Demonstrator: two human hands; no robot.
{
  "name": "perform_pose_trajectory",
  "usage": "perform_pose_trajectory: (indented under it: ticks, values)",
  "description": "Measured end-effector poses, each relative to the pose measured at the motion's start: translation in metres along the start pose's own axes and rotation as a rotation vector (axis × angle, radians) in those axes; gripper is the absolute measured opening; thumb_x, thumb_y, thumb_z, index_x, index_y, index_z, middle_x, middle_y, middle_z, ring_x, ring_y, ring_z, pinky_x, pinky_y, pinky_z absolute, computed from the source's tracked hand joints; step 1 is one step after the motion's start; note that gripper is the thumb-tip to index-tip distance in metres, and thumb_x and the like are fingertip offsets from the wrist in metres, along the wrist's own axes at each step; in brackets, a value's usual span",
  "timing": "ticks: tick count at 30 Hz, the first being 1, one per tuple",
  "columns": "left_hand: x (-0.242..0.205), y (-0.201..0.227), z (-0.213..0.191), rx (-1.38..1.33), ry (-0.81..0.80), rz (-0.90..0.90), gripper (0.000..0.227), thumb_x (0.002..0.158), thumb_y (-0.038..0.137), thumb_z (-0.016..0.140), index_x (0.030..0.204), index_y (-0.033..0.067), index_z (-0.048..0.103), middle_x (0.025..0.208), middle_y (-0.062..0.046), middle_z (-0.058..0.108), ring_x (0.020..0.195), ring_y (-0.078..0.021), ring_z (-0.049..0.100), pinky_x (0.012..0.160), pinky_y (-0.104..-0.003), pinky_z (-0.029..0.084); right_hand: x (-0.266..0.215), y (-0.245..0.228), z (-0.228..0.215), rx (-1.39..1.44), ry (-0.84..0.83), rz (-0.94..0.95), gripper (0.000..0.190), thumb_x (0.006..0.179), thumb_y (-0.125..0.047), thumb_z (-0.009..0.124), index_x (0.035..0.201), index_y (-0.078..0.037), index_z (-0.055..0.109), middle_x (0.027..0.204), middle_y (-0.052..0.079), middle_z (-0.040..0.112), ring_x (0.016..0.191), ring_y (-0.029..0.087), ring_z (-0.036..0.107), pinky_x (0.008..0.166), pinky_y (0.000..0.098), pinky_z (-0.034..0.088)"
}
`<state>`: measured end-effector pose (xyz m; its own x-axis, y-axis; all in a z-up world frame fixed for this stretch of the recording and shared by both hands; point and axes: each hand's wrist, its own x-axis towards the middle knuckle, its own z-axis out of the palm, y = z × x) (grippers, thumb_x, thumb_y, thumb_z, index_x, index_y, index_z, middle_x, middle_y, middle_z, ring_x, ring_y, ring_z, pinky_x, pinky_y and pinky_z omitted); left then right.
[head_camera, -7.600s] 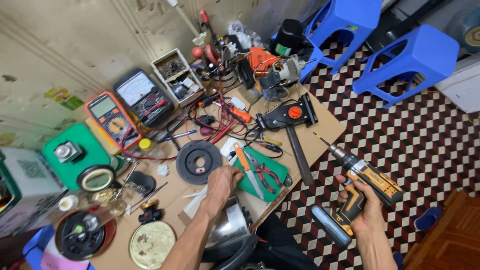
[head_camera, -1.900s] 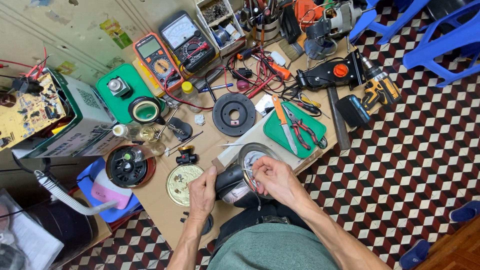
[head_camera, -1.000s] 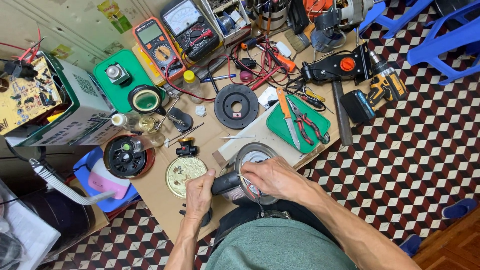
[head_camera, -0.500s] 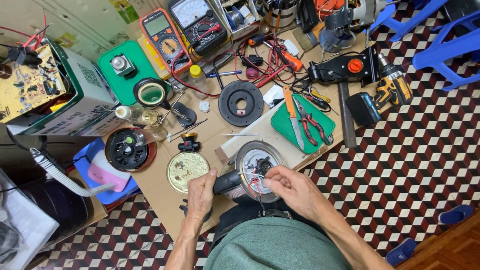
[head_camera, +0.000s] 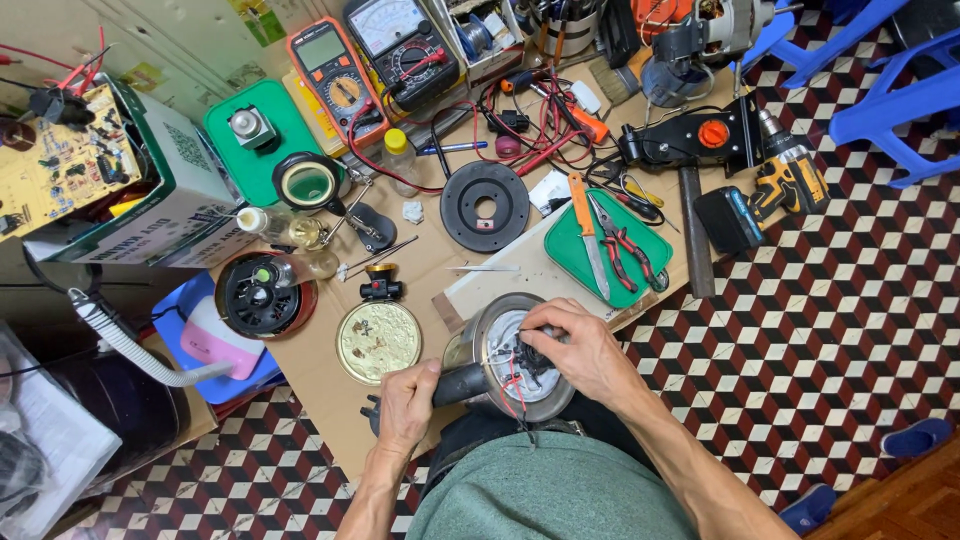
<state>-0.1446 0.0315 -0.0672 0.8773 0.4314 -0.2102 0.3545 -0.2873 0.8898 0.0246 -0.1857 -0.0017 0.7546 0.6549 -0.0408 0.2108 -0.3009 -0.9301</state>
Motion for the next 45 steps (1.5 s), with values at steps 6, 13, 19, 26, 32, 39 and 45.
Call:
perform_pose_trajectory:
  ticks: [6, 13, 19, 26, 32, 39, 45]
  values:
    - [-0.008, 0.007, -0.005, 0.045, -0.005, -0.023, 0.040, 0.099, 0.028, 0.055, 0.075, -0.0029, 0.058, 0.059, -0.013, 0.045, 0.055, -0.0207, 0.044, 0.057, -0.037, 0.041, 0.012, -0.008, 0.007, -0.074, -0.126, 0.296, 0.020, 0.086, -0.021, 0.073, 0.099, -0.006, 0.076, 0.095, 0.006, 0.069, 0.083, 0.020, 0.061, 0.078, 0.0310, 0.052]
    - [0.013, 0.103, -0.012, 0.039, -0.055, 0.034, 0.028, 0.093, 0.020, 0.058, 0.116, 0.0054, 0.064, 0.103, -0.011, 0.067, 0.084, -0.0223, 0.067, 0.073, -0.035, 0.055, 0.015, -0.015, 0.014, -0.136, -0.129, 0.274, 0.020, 0.087, -0.021, 0.071, 0.098, -0.006, 0.078, 0.094, 0.006, 0.069, 0.089, 0.020, 0.061, 0.077, 0.0327, 0.051]
    - [0.043, 0.117, 0.002, 0.180, -0.188, 0.196, 0.033, 0.088, 0.017, 0.068, 0.119, 0.0058, 0.070, 0.109, -0.012, 0.071, 0.096, -0.0281, 0.067, 0.082, -0.038, 0.054, 0.011, -0.009, 0.018, -0.130, -0.090, 0.203, 0.020, 0.088, -0.019, 0.070, 0.101, -0.005, 0.077, 0.095, 0.007, 0.069, 0.094, 0.021, 0.062, 0.084, 0.0336, 0.051]
    - [0.048, 0.101, 0.018, 0.224, -0.204, 0.195, 0.022, 0.084, 0.014, 0.074, 0.103, 0.0049, 0.077, 0.099, -0.012, 0.072, 0.095, -0.0299, 0.070, 0.084, -0.039, 0.055, 0.008, -0.005, 0.015, -0.074, -0.084, 0.201, 0.020, 0.087, -0.018, 0.072, 0.101, -0.004, 0.077, 0.098, 0.007, 0.071, 0.099, 0.021, 0.064, 0.088, 0.0331, 0.051]
    - [0.060, 0.116, 0.014, 0.314, -0.329, 0.099, 0.023, 0.080, 0.018, 0.079, 0.100, 0.0071, 0.080, 0.089, -0.013, 0.071, 0.085, -0.0288, 0.070, 0.076, -0.040, 0.055, 0.002, 0.001, 0.012, -0.050, -0.068, 0.168, 0.019, 0.087, -0.016, 0.073, 0.101, -0.004, 0.077, 0.099, 0.007, 0.071, 0.101, 0.021, 0.064, 0.089, 0.0324, 0.050]
    - [0.072, 0.106, 0.017, 0.286, -0.409, 0.014, 0.019, 0.076, 0.018, 0.079, 0.090, 0.0045, 0.078, 0.081, -0.010, 0.071, 0.072, -0.0226, 0.070, 0.068, -0.036, 0.056, 0.004, -0.008, 0.008, -0.063, -0.077, 0.195, 0.020, 0.086, -0.018, 0.074, 0.101, -0.004, 0.077, 0.099, 0.007, 0.072, 0.101, 0.021, 0.064, 0.088, 0.0323, 0.051]
    - [0.060, 0.118, 0.024, 0.171, -0.303, 0.030, 0.014, 0.079, 0.013, 0.076, 0.088, 0.0025, 0.074, 0.075, -0.007, 0.068, 0.064, -0.0163, 0.062, 0.061, -0.031, 0.053, -0.013, 0.003, 0.010, -0.141, -0.018, 0.116, 0.031, 0.084, -0.018, 0.076, 0.109, -0.001, 0.068, 0.120, 0.013, 0.065, 0.118, 0.028, 0.058, 0.102, 0.0387, 0.045]
